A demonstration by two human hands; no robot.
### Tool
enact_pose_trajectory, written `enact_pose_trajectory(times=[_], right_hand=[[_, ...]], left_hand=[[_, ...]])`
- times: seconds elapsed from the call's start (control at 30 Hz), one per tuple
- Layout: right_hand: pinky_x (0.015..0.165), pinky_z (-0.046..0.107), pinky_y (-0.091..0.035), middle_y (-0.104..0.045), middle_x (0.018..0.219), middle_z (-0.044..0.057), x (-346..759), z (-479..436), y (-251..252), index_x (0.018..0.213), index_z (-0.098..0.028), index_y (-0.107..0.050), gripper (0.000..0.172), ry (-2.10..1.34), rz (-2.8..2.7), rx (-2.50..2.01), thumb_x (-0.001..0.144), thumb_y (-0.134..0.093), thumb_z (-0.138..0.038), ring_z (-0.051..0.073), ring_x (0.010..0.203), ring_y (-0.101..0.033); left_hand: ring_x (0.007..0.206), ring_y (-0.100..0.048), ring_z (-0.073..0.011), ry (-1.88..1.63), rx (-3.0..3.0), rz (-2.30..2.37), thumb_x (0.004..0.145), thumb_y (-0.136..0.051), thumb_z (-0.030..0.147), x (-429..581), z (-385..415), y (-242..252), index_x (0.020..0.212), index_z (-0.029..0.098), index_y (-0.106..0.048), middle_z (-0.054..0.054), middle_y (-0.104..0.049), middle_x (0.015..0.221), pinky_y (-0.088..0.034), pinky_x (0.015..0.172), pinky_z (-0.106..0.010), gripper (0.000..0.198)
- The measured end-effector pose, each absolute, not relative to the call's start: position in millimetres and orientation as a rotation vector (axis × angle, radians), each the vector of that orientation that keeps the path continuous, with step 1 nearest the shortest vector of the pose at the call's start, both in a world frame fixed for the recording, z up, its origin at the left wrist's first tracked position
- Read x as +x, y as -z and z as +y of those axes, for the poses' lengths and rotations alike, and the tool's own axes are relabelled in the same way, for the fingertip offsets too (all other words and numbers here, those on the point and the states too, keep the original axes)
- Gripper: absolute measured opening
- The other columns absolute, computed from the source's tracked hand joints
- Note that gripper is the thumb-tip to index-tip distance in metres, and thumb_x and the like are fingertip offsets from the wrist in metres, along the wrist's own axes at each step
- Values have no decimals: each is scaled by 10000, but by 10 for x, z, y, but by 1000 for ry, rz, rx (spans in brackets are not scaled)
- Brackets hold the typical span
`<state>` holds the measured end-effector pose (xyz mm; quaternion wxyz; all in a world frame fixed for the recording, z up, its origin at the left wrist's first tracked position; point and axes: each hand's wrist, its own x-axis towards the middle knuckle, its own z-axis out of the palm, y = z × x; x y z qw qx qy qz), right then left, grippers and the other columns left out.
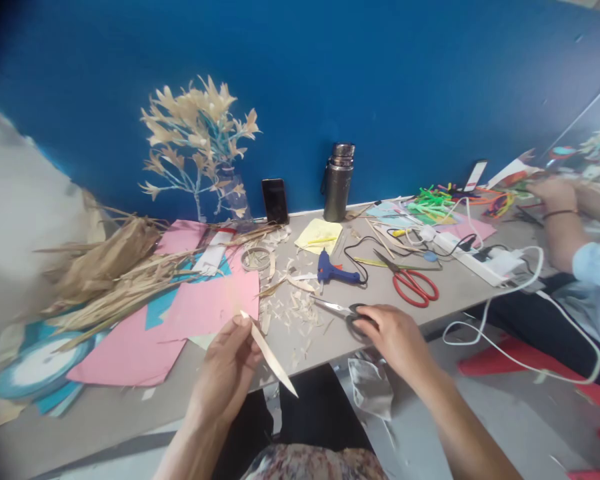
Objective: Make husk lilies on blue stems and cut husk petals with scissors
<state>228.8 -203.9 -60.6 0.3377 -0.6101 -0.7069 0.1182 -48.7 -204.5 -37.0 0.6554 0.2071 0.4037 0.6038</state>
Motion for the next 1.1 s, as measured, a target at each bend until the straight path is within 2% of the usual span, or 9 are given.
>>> enact_pose_trajectory(times=[0.3, 0.43, 0.53, 0.63, 0.7, 0.77, 0.83, 0.93, 1.1], right_hand=[[827, 420, -561, -751, 961, 122, 2653, -1728, 863, 1012, -175, -741, 227, 134, -2063, -1498, 923, -542, -237, 286, 881, -706], [911, 459, -529, -717, 1068, 148, 2645, -1705, 988, 1077, -164, -710, 244, 214, -1913, -1430, 955, -523, -264, 303, 992, -671], [938, 462, -500, -701, 1058, 152, 2558, -1779, 941, 992, -171, -719, 226, 213, -1706, -1448, 956, -551, -318, 304, 995, -654], [810, 394, -519, -689, 918, 113, 2249, -1901, 733, 842, -188, -709, 224, -57, -1470, -1423, 914, -638, -388, 272, 872, -645], [655, 315, -514, -684, 942, 99, 1922, -1961, 578, 916, -180, -696, 267, -657, -1385, -1265, 902, -662, -444, 224, 783, -637], [563, 281, -478, -681, 864, 84, 1573, -1977, 471, 992, -161, -672, 411, -1244, -1299, -947, 827, -726, -533, 200, 691, -618], [541, 251, -447, -663, 736, 40, 1279, -1960, 424, 930, -172, -636, 398, -1534, -1077, -740, 768, -802, -496, 174, 632, -601], [530, 224, -431, -618, 641, -7, 1029, -1928, 419, 761, -176, -590, 311, -1636, -857, -623, 754, -841, -360, 134, 560, -580], [500, 220, -446, -596, 631, -25, 954, -1929, 420, 727, -173, -592, 269, -1531, -802, -616, 723, -852, -244, 118, 521, -561]], left_hand=[[615, -620, -124, -1339, 445, 840, 653, -788, 176, -523, -1860, 206, 688, 161, -544, 45, -546, 603, -541, 567, -221, 247], [603, -615, -117, -1361, 441, 806, 662, -751, 157, -471, -1833, 184, 673, 154, -563, 41, -548, 615, -542, 562, -219, 188], [600, -603, -107, -1392, 405, 780, 656, -733, 146, -400, -1833, 200, 663, 148, -571, 36, -545, 629, -537, 567, -214, 162], [597, -592, -105, -1385, 391, 761, 661, -722, 144, -276, -1863, 226, 675, 154, -564, 34, -548, 631, -520, 575, -215, 159], [581, -577, -111, -1337, 431, 753, 693, -705, 172, -183, -1900, 235, 689, 166, -553, 26, -562, 603, -495, 572, -216, 153], [548, -548, -113, -1272, 512, 759, 733, -686, 208, -119, -1942, 235, 694, 175, -541, 17, -570, 562, -458, 557, -214, 153], [532, -518, -107, -1235, 634, 800, 754, -686, 224, -107, -1980, 234, 692, 173, -543, 15, -572, 551, -423, 553, -211, 164], [557, -497, -97, -1224, 837, 894, 772, -698, 231, -177, -2016, 251, 684, 164, -557, 24, -553, 567, -397, 580, -211, 179], [593, -486, -101, -1208, 1054, 1044, 827, -680, 292, -296, -2037, 299, 720, 170, -570, 28, -561, 594, -380, 613, -217, 196]])
